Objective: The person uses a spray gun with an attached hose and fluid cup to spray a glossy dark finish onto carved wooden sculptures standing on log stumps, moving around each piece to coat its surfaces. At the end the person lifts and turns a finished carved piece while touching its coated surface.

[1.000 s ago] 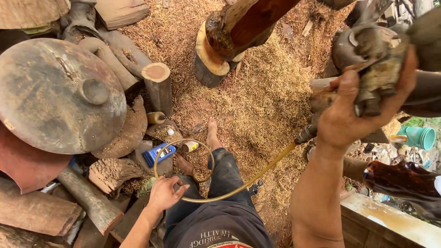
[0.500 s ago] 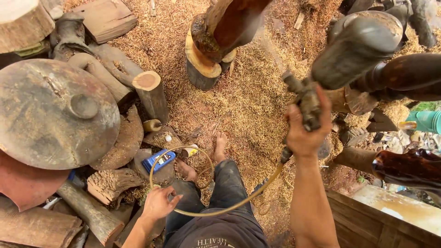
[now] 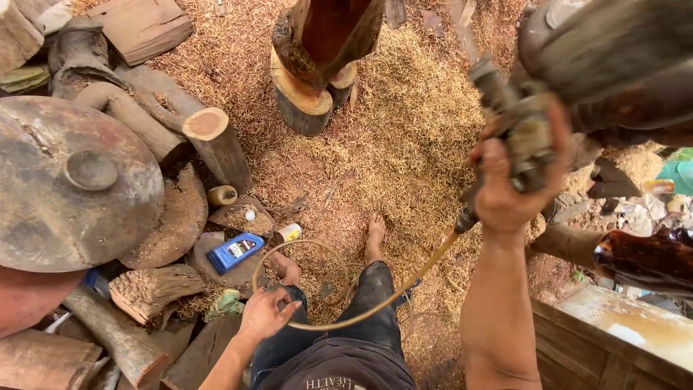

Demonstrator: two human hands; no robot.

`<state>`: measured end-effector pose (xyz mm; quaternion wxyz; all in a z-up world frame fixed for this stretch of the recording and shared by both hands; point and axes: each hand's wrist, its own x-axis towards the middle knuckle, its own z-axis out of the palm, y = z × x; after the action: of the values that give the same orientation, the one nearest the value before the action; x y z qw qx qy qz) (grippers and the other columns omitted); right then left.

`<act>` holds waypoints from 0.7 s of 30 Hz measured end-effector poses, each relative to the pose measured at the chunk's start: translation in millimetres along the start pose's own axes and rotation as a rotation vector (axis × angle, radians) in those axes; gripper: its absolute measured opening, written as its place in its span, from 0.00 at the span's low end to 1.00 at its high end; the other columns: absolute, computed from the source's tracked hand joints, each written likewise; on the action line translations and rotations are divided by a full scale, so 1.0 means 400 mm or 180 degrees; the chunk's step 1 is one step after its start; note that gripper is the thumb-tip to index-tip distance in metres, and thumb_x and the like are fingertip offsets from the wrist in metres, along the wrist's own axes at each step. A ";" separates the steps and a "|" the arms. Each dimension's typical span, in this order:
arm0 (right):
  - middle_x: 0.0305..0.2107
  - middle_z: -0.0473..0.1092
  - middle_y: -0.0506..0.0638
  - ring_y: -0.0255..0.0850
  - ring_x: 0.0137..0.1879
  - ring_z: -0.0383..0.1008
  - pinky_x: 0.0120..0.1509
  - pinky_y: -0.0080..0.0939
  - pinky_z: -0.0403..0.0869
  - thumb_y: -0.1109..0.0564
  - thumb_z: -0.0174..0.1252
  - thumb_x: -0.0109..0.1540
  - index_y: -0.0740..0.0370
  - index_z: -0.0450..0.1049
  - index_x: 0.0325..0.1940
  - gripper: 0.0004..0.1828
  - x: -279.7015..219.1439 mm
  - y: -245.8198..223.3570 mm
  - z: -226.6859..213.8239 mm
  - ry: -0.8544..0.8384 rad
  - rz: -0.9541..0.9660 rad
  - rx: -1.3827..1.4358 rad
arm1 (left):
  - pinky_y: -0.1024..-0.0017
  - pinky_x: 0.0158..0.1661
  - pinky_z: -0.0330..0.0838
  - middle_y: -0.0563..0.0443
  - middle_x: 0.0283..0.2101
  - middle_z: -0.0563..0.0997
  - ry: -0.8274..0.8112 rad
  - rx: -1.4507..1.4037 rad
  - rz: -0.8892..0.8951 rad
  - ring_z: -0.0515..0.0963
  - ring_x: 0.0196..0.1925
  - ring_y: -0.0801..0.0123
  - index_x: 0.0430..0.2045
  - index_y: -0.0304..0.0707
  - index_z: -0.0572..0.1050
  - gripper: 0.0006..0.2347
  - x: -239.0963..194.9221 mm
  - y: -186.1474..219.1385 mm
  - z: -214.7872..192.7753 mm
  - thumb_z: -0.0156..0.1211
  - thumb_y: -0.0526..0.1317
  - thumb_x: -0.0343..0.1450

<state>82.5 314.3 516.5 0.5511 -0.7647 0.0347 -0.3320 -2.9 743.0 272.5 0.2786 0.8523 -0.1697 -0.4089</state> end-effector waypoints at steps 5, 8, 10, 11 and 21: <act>0.44 0.76 0.53 0.35 0.40 0.78 0.41 0.33 0.81 0.63 0.61 0.73 0.55 0.62 0.78 0.30 -0.033 0.099 -0.063 -0.0377 0.0409 -0.0262 | 0.55 0.40 0.73 0.46 0.20 0.80 0.0120 0.0148 0.0091 0.80 0.33 0.51 0.23 0.44 0.80 0.15 0.022 0.042 0.101 0.68 0.55 0.63; 0.45 0.74 0.51 0.34 0.44 0.77 0.46 0.32 0.80 0.63 0.63 0.70 0.58 0.62 0.77 0.31 -0.025 0.151 -0.104 -0.0591 0.0746 -0.0257 | 0.56 0.41 0.73 0.46 0.21 0.81 0.0281 0.0211 0.0007 0.80 0.34 0.50 0.22 0.44 0.80 0.15 0.062 0.096 0.160 0.68 0.55 0.63; 0.46 0.73 0.51 0.34 0.46 0.76 0.48 0.32 0.79 0.63 0.63 0.68 0.60 0.62 0.76 0.32 0.015 0.177 -0.115 -0.0764 0.0891 -0.0195 | 0.56 0.42 0.73 0.46 0.21 0.81 0.0461 0.0190 -0.0118 0.80 0.34 0.50 0.22 0.45 0.80 0.15 0.094 0.156 0.204 0.68 0.55 0.62; 0.47 0.73 0.51 0.33 0.47 0.76 0.48 0.31 0.79 0.64 0.63 0.69 0.60 0.61 0.76 0.32 0.042 0.187 -0.114 -0.0844 0.0767 -0.0058 | 0.56 0.42 0.73 0.46 0.21 0.81 0.0658 0.0200 -0.0204 0.80 0.35 0.49 0.22 0.45 0.80 0.15 0.109 0.194 0.223 0.68 0.55 0.62; 0.59 0.69 0.49 0.33 0.53 0.75 0.56 0.32 0.81 0.66 0.60 0.74 0.57 0.57 0.78 0.30 0.247 0.028 -0.006 -0.0325 -0.0913 0.0663 | 0.56 0.40 0.75 0.46 0.21 0.81 0.1362 -0.0044 -0.0811 0.80 0.35 0.51 0.24 0.44 0.82 0.15 0.116 0.358 0.302 0.68 0.55 0.62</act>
<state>161.4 266.6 553.6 0.5754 -0.7165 -0.1373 -0.3697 -79.1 565.7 270.6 0.2601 0.9321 0.0048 -0.2521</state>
